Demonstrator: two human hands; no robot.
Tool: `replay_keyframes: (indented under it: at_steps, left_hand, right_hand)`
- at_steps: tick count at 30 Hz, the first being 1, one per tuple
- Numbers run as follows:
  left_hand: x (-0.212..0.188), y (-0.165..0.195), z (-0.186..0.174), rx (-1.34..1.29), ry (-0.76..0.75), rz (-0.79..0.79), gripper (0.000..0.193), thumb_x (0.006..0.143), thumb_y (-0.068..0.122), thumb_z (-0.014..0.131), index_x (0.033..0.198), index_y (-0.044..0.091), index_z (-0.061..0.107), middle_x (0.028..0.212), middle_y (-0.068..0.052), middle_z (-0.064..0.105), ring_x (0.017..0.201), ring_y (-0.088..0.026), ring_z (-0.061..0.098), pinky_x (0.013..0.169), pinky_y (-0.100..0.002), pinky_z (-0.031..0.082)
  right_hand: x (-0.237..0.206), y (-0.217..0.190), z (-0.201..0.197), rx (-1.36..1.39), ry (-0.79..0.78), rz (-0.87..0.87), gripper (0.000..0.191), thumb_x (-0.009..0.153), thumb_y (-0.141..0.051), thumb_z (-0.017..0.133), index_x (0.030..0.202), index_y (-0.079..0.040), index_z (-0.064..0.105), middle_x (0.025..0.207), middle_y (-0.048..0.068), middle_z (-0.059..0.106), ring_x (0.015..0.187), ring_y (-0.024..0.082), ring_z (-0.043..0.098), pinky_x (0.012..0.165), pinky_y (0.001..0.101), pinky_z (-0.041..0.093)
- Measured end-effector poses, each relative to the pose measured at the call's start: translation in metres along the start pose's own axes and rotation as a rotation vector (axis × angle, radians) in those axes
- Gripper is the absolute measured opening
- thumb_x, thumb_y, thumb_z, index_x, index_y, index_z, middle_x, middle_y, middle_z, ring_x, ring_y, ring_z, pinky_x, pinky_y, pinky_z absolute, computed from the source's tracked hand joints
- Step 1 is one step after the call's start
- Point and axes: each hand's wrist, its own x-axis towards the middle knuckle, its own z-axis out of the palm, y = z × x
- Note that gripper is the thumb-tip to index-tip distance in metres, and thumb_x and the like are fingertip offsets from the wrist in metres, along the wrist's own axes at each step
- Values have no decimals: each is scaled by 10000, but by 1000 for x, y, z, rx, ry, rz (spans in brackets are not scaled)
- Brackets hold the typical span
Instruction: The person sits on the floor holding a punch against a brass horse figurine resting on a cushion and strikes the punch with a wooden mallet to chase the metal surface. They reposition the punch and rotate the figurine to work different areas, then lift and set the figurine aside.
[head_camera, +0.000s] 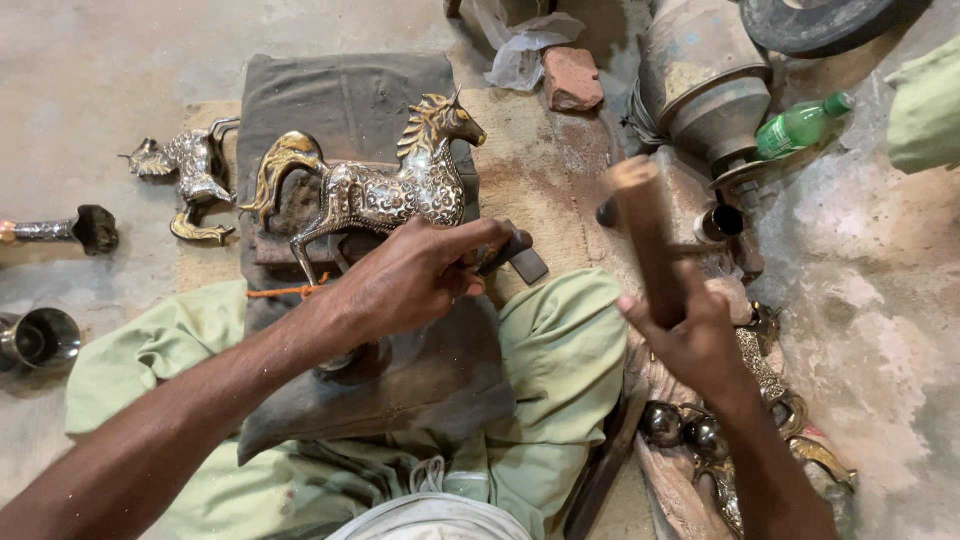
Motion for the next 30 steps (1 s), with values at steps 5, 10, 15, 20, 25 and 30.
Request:
replay_keyframes:
  at_steps: [5, 10, 15, 20, 25, 30]
  left_hand:
    - [-14, -5, -6, -268, 103, -25, 457, 887, -5, 718, 1325, 83, 619, 897, -83, 760, 792, -199, 726, 685, -349, 619]
    - [-67, -17, -52, -87, 553, -458, 442, 903, 145, 749, 1317, 82, 607, 951, -105, 773, 865, -162, 764, 731, -327, 648]
    - [-106, -20, -45, 182, 502, -814, 284, 1000, 288, 608, 1158, 66, 688, 896, -176, 745, 776, -326, 730, 683, -506, 558]
    - [-117, -16, -37, 265, 584, -832, 346, 1021, 355, 516, 1061, 43, 659, 864, -250, 698, 819, -462, 676, 743, -589, 488]
    - [-121, -19, -36, 135, 649, -787, 345, 1022, 370, 512, 1095, 55, 630, 861, -246, 693, 810, -464, 660, 718, -587, 475]
    - [-133, -41, -46, -137, 864, -682, 315, 1012, 329, 511, 1133, 56, 612, 835, -129, 726, 754, -288, 706, 665, -450, 543]
  right_hand:
    - [-18, 21, 26, -237, -279, 101, 493, 851, -530, 738, 1189, -179, 666, 801, 89, 769, 659, 249, 747, 681, 435, 641]
    - [-39, 53, 73, 6, -603, -74, 505, 908, -452, 733, 1256, -104, 620, 993, 51, 759, 799, 174, 767, 771, 380, 597]
    - [-23, 26, 91, 248, -421, -104, 319, 958, -313, 662, 1092, -50, 785, 722, 76, 736, 606, 172, 676, 558, 343, 591]
    - [10, -77, 122, 797, -503, -173, 398, 972, -237, 642, 1320, -54, 582, 782, 63, 689, 552, 107, 640, 474, 252, 537]
    - [8, -150, 136, 905, -447, -192, 293, 1010, -206, 698, 1194, -36, 547, 798, 40, 651, 557, 57, 530, 441, 206, 429]
    - [-23, -177, 151, 770, -383, -191, 262, 938, -242, 712, 1105, -98, 571, 828, 1, 696, 660, 34, 640, 411, 202, 422]
